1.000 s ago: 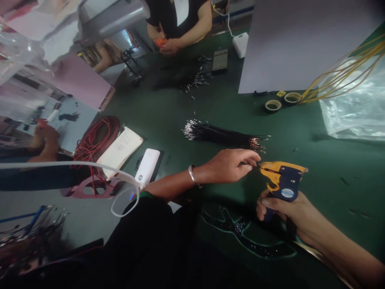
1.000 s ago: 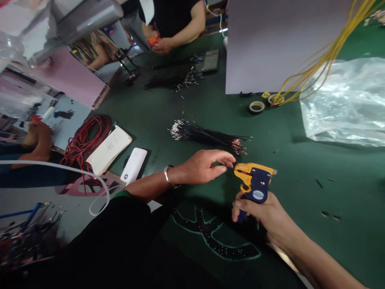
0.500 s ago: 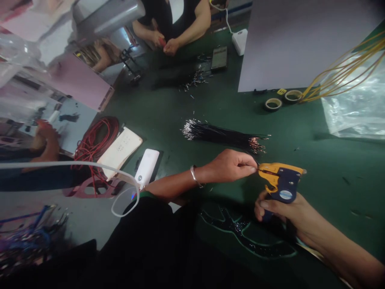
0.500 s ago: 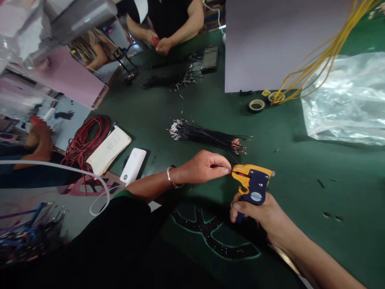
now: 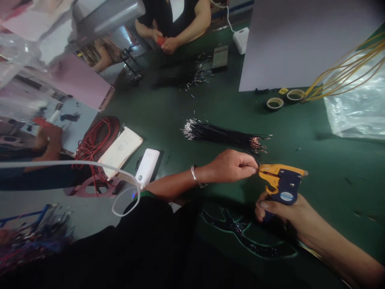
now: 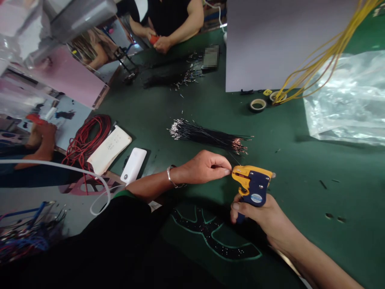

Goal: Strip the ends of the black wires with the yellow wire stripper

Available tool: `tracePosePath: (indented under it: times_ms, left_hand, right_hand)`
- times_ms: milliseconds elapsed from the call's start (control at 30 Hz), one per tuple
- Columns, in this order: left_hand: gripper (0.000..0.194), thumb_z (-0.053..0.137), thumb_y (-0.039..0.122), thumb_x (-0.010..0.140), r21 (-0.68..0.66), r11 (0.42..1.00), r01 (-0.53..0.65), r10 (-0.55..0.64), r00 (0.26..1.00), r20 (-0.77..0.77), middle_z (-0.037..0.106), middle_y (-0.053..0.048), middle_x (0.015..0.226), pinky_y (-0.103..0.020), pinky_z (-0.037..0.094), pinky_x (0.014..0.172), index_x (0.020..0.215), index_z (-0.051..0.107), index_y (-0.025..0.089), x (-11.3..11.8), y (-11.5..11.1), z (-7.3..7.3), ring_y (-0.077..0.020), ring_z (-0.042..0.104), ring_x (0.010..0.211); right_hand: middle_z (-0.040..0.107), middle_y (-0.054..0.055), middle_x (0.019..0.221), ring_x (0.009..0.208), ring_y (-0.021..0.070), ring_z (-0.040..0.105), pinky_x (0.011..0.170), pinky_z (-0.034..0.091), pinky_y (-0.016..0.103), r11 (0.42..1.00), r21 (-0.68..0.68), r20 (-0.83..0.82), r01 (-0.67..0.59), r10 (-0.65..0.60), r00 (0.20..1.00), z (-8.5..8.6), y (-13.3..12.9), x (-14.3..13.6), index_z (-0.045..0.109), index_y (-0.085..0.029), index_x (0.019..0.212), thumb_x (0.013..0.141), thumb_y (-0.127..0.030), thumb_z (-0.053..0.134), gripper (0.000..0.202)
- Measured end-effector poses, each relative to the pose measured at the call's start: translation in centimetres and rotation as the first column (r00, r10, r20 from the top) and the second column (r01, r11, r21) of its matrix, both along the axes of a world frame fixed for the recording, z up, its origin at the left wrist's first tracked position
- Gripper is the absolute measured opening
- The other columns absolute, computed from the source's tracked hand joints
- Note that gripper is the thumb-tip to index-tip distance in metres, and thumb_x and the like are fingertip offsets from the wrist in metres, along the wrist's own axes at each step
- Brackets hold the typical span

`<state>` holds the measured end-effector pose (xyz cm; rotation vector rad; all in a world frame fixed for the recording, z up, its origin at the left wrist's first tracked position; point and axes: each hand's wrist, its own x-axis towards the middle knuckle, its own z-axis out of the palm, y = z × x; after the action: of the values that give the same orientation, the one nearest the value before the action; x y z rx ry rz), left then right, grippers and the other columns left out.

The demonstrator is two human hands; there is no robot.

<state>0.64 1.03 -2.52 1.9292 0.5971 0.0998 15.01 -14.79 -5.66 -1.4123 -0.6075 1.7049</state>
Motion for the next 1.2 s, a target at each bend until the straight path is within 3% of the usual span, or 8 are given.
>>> tracePosePath:
  times_ms: [300,533,700,900,967,1100,1200]
  left_hand:
    - [0.017,0.053,0.018,0.081,-0.059,0.998,0.004,-0.002,0.999,0.036,0.065,-0.001,0.076,-0.021,0.041,0.066,0.084,0.07,0.012,-0.1,-0.2,0.0,-0.0099,0.055,0.07]
    - [0.015,0.055,0.015,0.08,-0.092,0.996,0.013,-0.009,0.999,0.044,0.063,-0.001,0.075,-0.02,0.041,0.064,0.083,0.069,0.011,0.0,0.0,0.3,-0.0088,0.053,0.067]
    - [0.014,0.057,0.016,0.081,-0.097,0.995,0.014,-0.007,0.997,0.07,0.065,-0.002,0.075,-0.021,0.043,0.067,0.082,0.069,0.011,0.0,-0.1,-0.1,-0.01,0.056,0.07]
    - [0.014,0.058,0.017,0.08,-0.061,0.998,-0.011,0.015,0.997,0.074,0.068,-0.002,0.076,-0.021,0.044,0.069,0.08,0.07,0.012,0.1,-0.1,-0.7,-0.0108,0.059,0.071]
    - [0.012,0.058,0.017,0.079,-0.061,0.996,-0.061,0.065,0.996,0.066,0.068,-0.002,0.076,-0.022,0.045,0.069,0.078,0.069,0.013,0.0,0.2,-0.5,-0.0109,0.059,0.071]
    - [0.012,0.059,0.018,0.079,-0.079,0.972,-0.221,0.226,0.973,0.05,0.064,-0.001,0.068,-0.022,0.043,0.064,0.071,0.066,0.012,-0.2,1.0,0.1,-0.0095,0.055,0.065]
    - [0.011,0.062,0.02,0.078,-0.155,0.963,-0.22,0.227,0.973,0.033,0.062,0.0,0.067,-0.021,0.042,0.062,0.072,0.066,0.012,0.0,1.0,0.2,-0.0088,0.053,0.064]
  right_hand:
    - [0.068,0.003,0.056,0.058,0.0203,0.06,0.061,0.046,0.031,1.0,-0.013,-0.037,0.007,-0.008,0.999,-0.6,-0.5,0.1,0.066,-0.018,0.067,0.068,-0.036,0.078,0.021]
    - [0.066,0.002,0.052,0.055,0.0207,0.06,0.06,0.047,0.031,0.998,0.012,0.026,0.057,-0.058,0.998,-1.2,-0.7,0.1,0.066,-0.019,0.064,0.068,-0.035,0.078,0.02]
    - [0.068,0.005,0.057,0.059,0.0207,0.06,0.062,0.046,0.03,0.999,0.032,0.1,-0.025,0.022,0.995,-1.0,-0.9,0.4,0.067,-0.018,0.054,0.071,-0.037,0.073,0.026]
    - [0.058,0.004,0.043,0.047,0.0176,0.053,0.053,0.042,0.03,1.0,0.02,0.094,-0.005,0.003,0.996,-0.7,-1.1,1.2,0.061,-0.019,0.041,0.075,-0.035,0.067,0.038]
    - [0.06,0.004,0.045,0.047,0.0191,0.055,0.052,0.044,0.031,0.999,0.01,0.092,0.049,-0.05,0.995,-0.2,-0.8,1.9,0.063,-0.02,0.043,0.07,-0.034,0.07,0.031]
    - [0.058,0.002,0.042,0.042,0.0214,0.055,0.045,0.046,0.032,0.952,-0.026,0.111,0.306,-0.302,0.947,1.3,-0.2,3.4,0.064,-0.023,0.05,0.058,-0.029,0.075,0.016]
    - [0.063,0.006,0.047,0.047,0.0251,0.061,0.048,0.05,0.034,0.967,-0.012,0.177,0.256,-0.25,0.952,2.0,-0.1,4.0,0.066,-0.021,0.052,0.056,-0.032,0.079,0.017]
